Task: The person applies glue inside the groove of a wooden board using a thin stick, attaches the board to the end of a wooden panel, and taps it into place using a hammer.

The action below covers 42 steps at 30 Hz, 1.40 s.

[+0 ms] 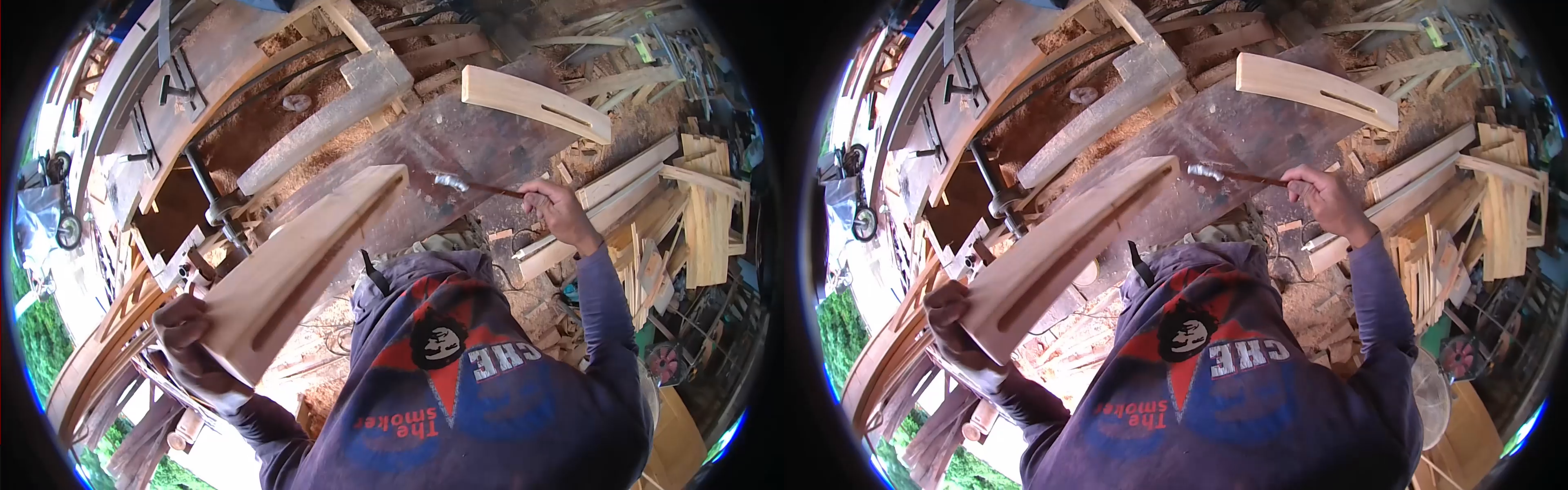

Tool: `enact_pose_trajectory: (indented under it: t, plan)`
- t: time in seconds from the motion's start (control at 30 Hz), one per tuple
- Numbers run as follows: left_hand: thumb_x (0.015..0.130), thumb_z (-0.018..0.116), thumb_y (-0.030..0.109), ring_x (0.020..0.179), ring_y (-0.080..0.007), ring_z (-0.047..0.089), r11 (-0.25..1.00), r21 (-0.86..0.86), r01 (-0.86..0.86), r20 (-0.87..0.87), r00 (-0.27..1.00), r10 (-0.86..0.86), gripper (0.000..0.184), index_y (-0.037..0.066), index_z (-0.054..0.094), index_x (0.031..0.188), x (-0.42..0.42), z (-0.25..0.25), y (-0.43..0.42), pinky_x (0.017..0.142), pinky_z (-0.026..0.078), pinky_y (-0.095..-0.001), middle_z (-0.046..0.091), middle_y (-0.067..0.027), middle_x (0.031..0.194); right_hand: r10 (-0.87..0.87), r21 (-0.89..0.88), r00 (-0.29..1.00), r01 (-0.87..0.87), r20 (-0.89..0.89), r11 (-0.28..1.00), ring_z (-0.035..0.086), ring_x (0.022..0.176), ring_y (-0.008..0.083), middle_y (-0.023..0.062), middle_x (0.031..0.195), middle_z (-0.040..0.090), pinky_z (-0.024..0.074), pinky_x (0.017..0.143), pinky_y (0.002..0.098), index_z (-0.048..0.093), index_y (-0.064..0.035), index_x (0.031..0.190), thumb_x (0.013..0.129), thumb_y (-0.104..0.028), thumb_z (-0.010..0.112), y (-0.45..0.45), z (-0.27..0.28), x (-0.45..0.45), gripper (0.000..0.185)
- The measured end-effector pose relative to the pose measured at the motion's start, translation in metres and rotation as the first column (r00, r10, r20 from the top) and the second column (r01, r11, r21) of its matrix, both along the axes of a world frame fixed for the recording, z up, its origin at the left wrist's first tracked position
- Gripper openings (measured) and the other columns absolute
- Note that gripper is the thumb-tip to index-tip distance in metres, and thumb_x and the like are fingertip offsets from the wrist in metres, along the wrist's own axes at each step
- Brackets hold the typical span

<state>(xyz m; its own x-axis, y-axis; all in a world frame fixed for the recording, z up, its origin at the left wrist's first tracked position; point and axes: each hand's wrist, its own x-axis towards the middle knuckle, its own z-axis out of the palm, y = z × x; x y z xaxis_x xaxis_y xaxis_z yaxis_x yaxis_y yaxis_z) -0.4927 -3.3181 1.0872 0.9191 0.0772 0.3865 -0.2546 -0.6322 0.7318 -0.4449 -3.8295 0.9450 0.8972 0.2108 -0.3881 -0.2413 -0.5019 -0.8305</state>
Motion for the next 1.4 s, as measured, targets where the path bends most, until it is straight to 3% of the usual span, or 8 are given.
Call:
enact_pose_trajectory:
  t: [0.2, 0.27, 0.43, 0.7, 0.97, 1.13, 1.27, 1.4]
  plan:
    - [0.081, 0.072, 0.058, 0.101, -0.0238, 0.053, 0.996, 0.058, 0.063, -0.126, 0.990, -0.055, 0.059, 0.006, 0.055, 0.103, 0.015, 0.012, -0.015, 0.090, 0.043, -0.0384, 0.051, -0.0143, 0.104, 0.164, -0.105, 0.985, -0.168, -0.044, 0.980, 0.061, 0.066, 0.0129, 0.0067, 0.078, 0.069, 0.0505, 0.064, 0.0297, 0.073, -0.0032, 0.113, 0.098, -0.021, 0.069, 0.019, -0.054, 0.028, 0.024]
    - [0.080, 0.073, 0.056, 0.103, -0.0234, 0.053, 0.989, -0.146, 0.015, -0.180, 0.983, -0.042, 0.057, 0.007, 0.055, 0.104, 0.021, 0.011, -0.010, 0.091, 0.043, -0.0383, 0.050, -0.0139, 0.105, 0.173, -0.091, 0.981, -0.180, -0.085, 0.979, 0.063, 0.063, 0.0140, 0.0090, 0.073, 0.070, 0.0507, 0.063, 0.0313, 0.075, -0.0046, 0.111, 0.096, -0.025, 0.070, 0.030, -0.077, 0.038, 0.025]
    - [0.066, 0.082, 0.021, 0.103, -0.0227, 0.053, 0.991, -0.036, 0.132, -0.115, 0.984, -0.136, 0.051, 0.006, 0.055, 0.107, 0.031, 0.015, -0.017, 0.092, 0.043, -0.0384, 0.049, -0.0130, 0.106, 0.191, -0.100, 0.976, -0.201, -0.103, 0.974, 0.066, 0.063, 0.0155, 0.0101, 0.072, 0.071, 0.0509, 0.063, 0.0334, 0.077, -0.0071, 0.110, 0.095, -0.027, 0.072, 0.042, -0.112, 0.042, 0.026]
    - [0.070, 0.075, 0.024, 0.103, -0.0245, 0.055, 0.989, 0.043, 0.141, -0.102, 0.985, -0.136, 0.048, 0.004, 0.056, 0.109, 0.040, 0.018, -0.019, 0.092, 0.044, -0.0396, 0.050, -0.0129, 0.108, 0.166, -0.071, 0.981, -0.174, -0.103, 0.982, 0.065, 0.062, 0.0144, 0.0096, 0.069, 0.069, 0.0504, 0.062, 0.0322, 0.078, -0.0079, 0.109, 0.093, -0.028, 0.074, 0.036, -0.118, 0.044, 0.026]
    - [0.066, 0.078, 0.023, 0.103, -0.0251, 0.056, 0.989, 0.026, 0.149, -0.098, 0.985, -0.146, 0.050, 0.004, 0.056, 0.107, 0.036, 0.018, -0.024, 0.094, 0.044, -0.0398, 0.052, -0.0150, 0.108, 0.304, -0.279, 0.948, -0.267, 0.098, 0.923, 0.072, 0.091, 0.0349, 0.0148, 0.098, 0.076, 0.0552, 0.081, 0.0434, 0.078, -0.0119, 0.107, 0.094, -0.035, 0.068, 0.073, -0.141, 0.056, 0.028]
    - [0.076, 0.083, 0.038, 0.110, -0.0289, 0.058, 0.978, -0.205, 0.030, -0.143, 0.988, -0.060, 0.054, 0.004, 0.055, 0.108, 0.026, 0.013, -0.030, 0.099, 0.044, -0.0443, 0.059, -0.0197, 0.111, 0.367, -0.278, 0.929, -0.341, 0.044, 0.898, 0.072, 0.090, 0.0342, 0.0144, 0.097, 0.076, 0.0559, 0.080, 0.0424, 0.078, -0.0130, 0.105, 0.093, -0.035, 0.068, 0.075, -0.116, 0.058, 0.027]
    - [0.067, 0.089, 0.061, 0.112, -0.0308, 0.058, 0.985, -0.155, 0.078, -0.137, 0.986, -0.099, 0.078, 0.004, 0.054, 0.108, 0.028, 0.013, -0.028, 0.101, 0.044, -0.0462, 0.061, -0.0195, 0.110, 0.369, -0.190, 0.926, -0.350, 0.075, 0.917, 0.073, 0.089, 0.0327, 0.0150, 0.097, 0.076, 0.0566, 0.079, 0.0403, 0.078, -0.0112, 0.105, 0.092, -0.033, 0.072, 0.080, -0.089, 0.056, 0.026]
    - [0.062, 0.094, 0.043, 0.107, -0.0292, 0.061, 0.981, -0.165, 0.100, -0.086, 0.990, -0.116, 0.068, 0.006, 0.056, 0.103, 0.033, 0.011, -0.028, 0.099, 0.045, -0.0450, 0.064, -0.0176, 0.106, 0.366, -0.097, 0.921, -0.355, 0.133, 0.930, 0.074, 0.090, 0.0312, 0.0159, 0.098, 0.076, 0.0565, 0.080, 0.0389, 0.078, -0.0084, 0.105, 0.090, -0.031, 0.074, 0.086, -0.071, 0.053, 0.027]
